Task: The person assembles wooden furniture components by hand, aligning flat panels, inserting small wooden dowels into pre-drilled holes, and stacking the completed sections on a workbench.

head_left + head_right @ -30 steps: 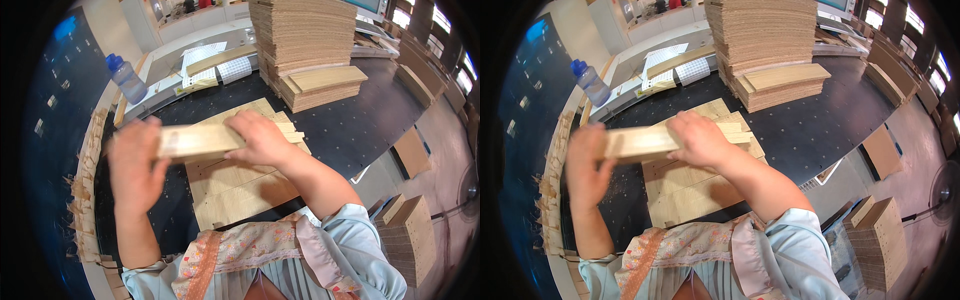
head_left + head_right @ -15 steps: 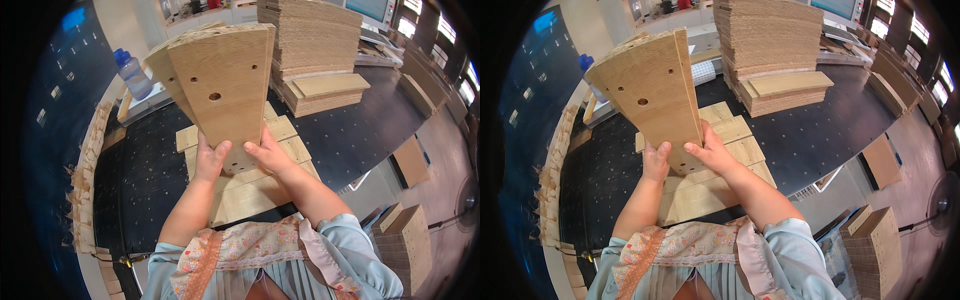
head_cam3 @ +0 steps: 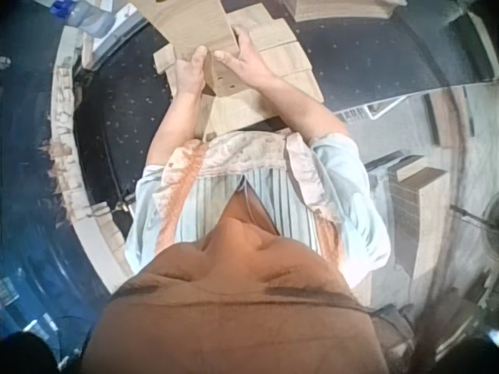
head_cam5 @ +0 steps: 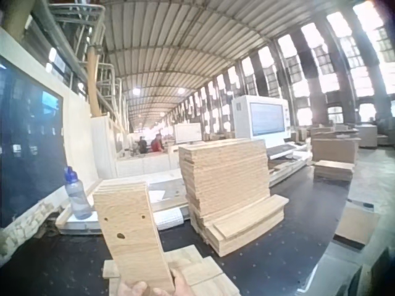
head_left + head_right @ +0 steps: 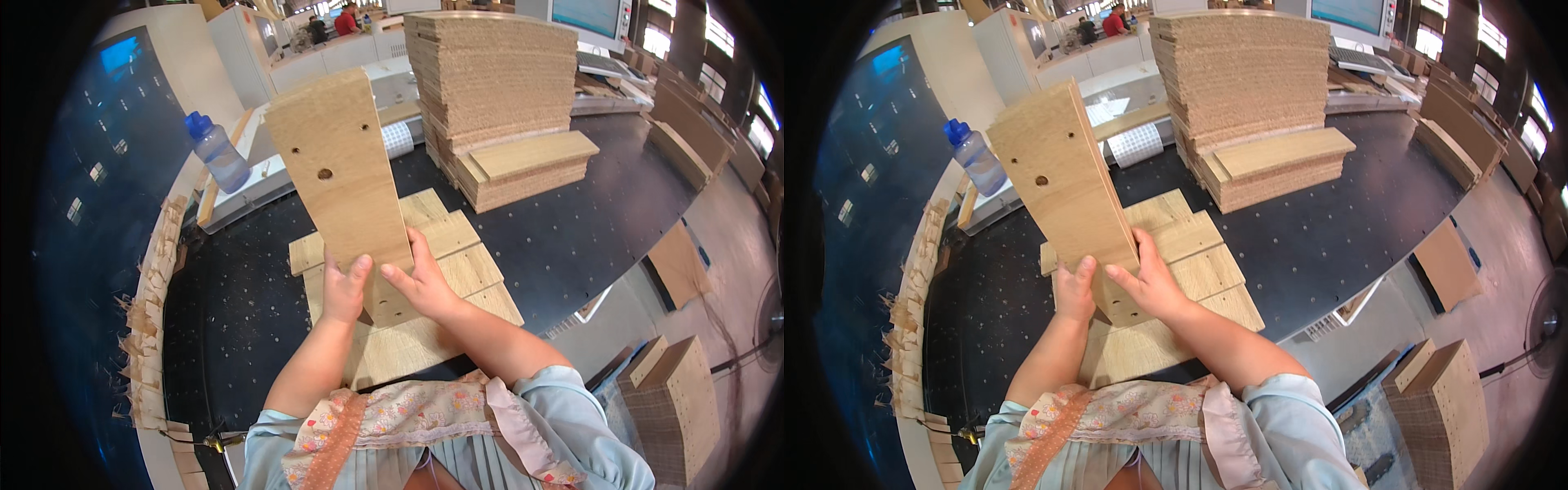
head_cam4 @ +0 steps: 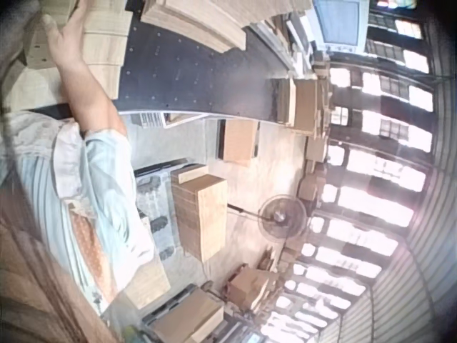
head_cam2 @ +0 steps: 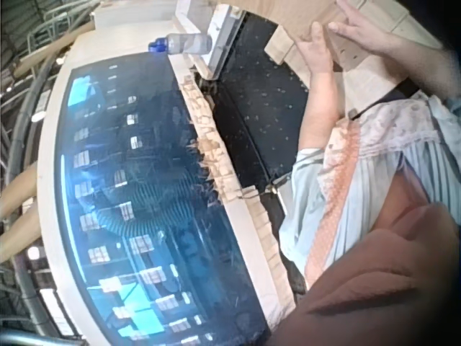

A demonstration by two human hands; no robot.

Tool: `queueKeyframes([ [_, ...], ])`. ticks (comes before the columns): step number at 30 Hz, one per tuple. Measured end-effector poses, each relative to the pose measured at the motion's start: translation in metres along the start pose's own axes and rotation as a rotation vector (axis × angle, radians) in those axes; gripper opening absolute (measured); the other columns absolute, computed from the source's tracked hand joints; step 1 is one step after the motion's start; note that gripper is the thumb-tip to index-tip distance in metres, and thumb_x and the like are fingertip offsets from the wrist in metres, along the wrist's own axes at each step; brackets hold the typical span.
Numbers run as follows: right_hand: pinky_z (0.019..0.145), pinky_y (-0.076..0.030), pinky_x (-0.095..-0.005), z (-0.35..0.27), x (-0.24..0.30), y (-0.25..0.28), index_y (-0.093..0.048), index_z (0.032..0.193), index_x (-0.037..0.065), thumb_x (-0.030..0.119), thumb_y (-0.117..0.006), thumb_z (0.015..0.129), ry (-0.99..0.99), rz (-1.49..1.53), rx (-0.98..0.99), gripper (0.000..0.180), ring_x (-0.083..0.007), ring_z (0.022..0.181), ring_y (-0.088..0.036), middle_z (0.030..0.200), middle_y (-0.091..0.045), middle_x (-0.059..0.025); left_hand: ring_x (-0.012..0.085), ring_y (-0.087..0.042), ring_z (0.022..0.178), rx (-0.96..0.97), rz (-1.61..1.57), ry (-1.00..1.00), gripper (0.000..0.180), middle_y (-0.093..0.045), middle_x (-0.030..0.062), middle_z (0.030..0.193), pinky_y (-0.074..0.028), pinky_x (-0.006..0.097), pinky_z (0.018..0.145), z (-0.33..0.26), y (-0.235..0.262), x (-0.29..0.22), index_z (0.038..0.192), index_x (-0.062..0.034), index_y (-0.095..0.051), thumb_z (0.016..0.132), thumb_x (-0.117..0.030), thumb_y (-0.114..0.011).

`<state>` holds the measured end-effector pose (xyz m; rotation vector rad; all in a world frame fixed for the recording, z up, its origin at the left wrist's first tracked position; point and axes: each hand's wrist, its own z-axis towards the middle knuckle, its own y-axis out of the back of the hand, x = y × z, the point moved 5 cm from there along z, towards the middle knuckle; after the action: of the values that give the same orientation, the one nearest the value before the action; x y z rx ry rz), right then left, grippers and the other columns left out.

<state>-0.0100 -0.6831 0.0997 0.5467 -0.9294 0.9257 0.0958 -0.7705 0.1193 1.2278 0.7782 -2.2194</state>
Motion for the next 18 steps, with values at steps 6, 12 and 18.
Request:
queueKeyframes([
  [6, 0.098, -0.037, -0.0372, -0.003, -0.005, -0.001, -0.026, 0.133, -0.004, 0.029, -0.065, 0.085, 0.038, -0.002, -0.031, 0.070, -0.0292, 0.117, -0.046, 0.125, -0.045, -0.0214, 0.0199, -0.049, 0.112, 0.047, -0.010, -0.005, 0.069, -0.051, 0.0100, 0.121, -0.039, 0.035, 0.096, 0.002, -0.002, 0.002, 0.131, -0.0015, -0.035, 0.077, -0.019, -0.075],
  [12, 0.093, -0.041, -0.0404, 0.002, 0.042, -0.006, -0.044, 0.121, -0.002, 0.025, -0.067, 0.082, -0.117, -0.428, 0.265, 0.052, -0.0338, 0.107, -0.052, 0.112, -0.055, -0.0203, 0.0235, -0.052, 0.110, 0.114, 0.594, -0.123, 0.076, -0.053, 0.0127, 0.119, -0.040, 0.035, 0.096, 0.022, 0.005, -0.055, 0.128, -0.0023, -0.040, 0.067, -0.021, -0.080],
  [18, 0.092, -0.040, -0.0456, -0.005, 0.143, 0.018, -0.050, 0.121, 0.001, 0.026, -0.077, 0.069, 0.492, -0.791, 0.161, 0.064, -0.0347, 0.110, -0.051, 0.116, -0.054, -0.0204, 0.0278, -0.057, 0.095, 0.615, 1.785, -0.574, 0.063, -0.058, 0.0079, 0.103, -0.044, 0.040, 0.080, 0.050, -0.046, -0.158, 0.114, -0.0082, -0.050, 0.060, -0.021, -0.080],
])
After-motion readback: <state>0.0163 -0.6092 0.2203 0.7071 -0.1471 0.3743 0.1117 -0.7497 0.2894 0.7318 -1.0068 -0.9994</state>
